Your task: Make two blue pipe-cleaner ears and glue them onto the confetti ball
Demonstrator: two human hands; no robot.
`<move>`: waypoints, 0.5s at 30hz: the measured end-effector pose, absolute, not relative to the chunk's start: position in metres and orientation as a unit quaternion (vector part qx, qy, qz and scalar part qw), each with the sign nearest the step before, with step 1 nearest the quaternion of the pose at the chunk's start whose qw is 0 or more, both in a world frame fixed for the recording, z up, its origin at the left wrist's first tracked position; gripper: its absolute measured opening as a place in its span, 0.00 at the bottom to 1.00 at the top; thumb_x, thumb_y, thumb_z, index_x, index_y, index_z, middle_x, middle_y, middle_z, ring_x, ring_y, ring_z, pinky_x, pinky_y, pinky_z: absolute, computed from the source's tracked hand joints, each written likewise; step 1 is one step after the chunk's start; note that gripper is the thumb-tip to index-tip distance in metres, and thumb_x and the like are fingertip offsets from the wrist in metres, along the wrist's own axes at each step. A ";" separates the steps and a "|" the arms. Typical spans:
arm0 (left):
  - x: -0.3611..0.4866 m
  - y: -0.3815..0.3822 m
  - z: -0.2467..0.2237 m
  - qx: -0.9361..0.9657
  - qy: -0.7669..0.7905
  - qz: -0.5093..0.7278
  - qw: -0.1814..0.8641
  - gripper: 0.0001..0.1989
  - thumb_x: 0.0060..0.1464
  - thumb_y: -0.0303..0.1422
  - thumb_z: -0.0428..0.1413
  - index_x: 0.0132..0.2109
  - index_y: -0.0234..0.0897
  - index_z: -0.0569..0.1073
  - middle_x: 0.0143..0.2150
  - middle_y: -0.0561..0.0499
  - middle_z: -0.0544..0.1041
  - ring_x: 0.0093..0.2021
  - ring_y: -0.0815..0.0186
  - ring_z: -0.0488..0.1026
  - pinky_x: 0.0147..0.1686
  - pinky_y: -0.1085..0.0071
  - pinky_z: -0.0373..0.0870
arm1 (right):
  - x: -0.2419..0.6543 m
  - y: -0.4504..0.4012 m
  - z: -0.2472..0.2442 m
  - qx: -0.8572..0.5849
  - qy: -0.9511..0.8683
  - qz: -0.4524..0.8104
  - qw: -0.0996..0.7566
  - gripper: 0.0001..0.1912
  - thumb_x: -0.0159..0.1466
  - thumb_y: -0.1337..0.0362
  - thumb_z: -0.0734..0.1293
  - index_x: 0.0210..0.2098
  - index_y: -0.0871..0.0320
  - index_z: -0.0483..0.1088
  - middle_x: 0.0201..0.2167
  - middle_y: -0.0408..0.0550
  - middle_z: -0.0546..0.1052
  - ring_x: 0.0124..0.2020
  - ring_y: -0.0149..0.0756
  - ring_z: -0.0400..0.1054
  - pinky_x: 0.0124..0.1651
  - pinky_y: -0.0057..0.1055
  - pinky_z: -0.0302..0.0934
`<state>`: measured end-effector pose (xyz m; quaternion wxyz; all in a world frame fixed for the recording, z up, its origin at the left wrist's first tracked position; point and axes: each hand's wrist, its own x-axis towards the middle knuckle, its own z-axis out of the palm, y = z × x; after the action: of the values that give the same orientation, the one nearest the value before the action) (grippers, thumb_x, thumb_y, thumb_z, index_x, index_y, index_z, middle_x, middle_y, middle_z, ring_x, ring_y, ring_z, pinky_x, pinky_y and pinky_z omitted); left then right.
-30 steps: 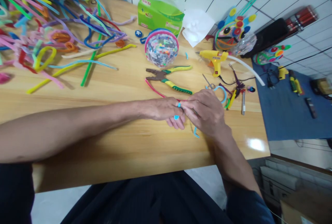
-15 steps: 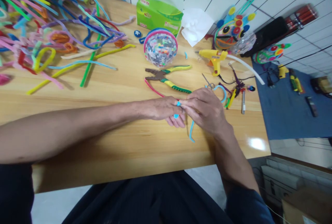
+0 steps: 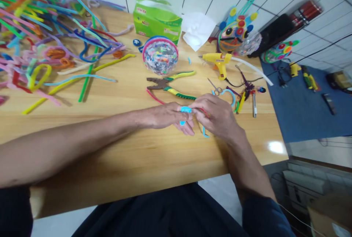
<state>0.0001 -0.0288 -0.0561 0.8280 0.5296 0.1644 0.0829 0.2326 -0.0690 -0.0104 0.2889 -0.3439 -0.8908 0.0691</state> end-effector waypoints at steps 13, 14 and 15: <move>0.000 -0.033 -0.040 0.511 0.191 0.061 0.836 0.23 0.67 0.53 0.64 0.48 0.34 0.84 0.49 0.36 0.89 0.51 0.52 0.88 0.60 0.52 0.80 | 0.240 -0.068 0.002 -0.445 -0.795 0.271 0.310 0.07 0.73 0.59 0.71 0.44 0.55 0.81 0.40 0.45 0.88 0.39 0.35 0.81 0.43 0.31 0.72; 0.000 -0.033 -0.039 0.507 0.196 0.057 0.838 0.24 0.67 0.53 0.64 0.47 0.34 0.84 0.48 0.36 0.89 0.51 0.52 0.88 0.61 0.51 0.80 | 0.240 -0.068 0.002 -0.448 -0.789 0.286 0.309 0.08 0.73 0.58 0.72 0.44 0.55 0.81 0.40 0.46 0.88 0.39 0.35 0.81 0.43 0.31 0.72; 0.001 -0.033 -0.038 0.502 0.203 0.053 0.839 0.24 0.66 0.53 0.64 0.47 0.34 0.84 0.48 0.37 0.90 0.51 0.52 0.88 0.61 0.51 0.79 | 0.240 -0.068 0.003 -0.450 -0.783 0.299 0.309 0.09 0.72 0.57 0.72 0.45 0.55 0.81 0.39 0.46 0.88 0.38 0.36 0.80 0.43 0.31 0.72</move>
<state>0.0007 -0.0333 -0.0378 0.8389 0.5022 0.2031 0.0532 0.2400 -0.0678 0.0026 0.3089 -0.4500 -0.7827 0.2992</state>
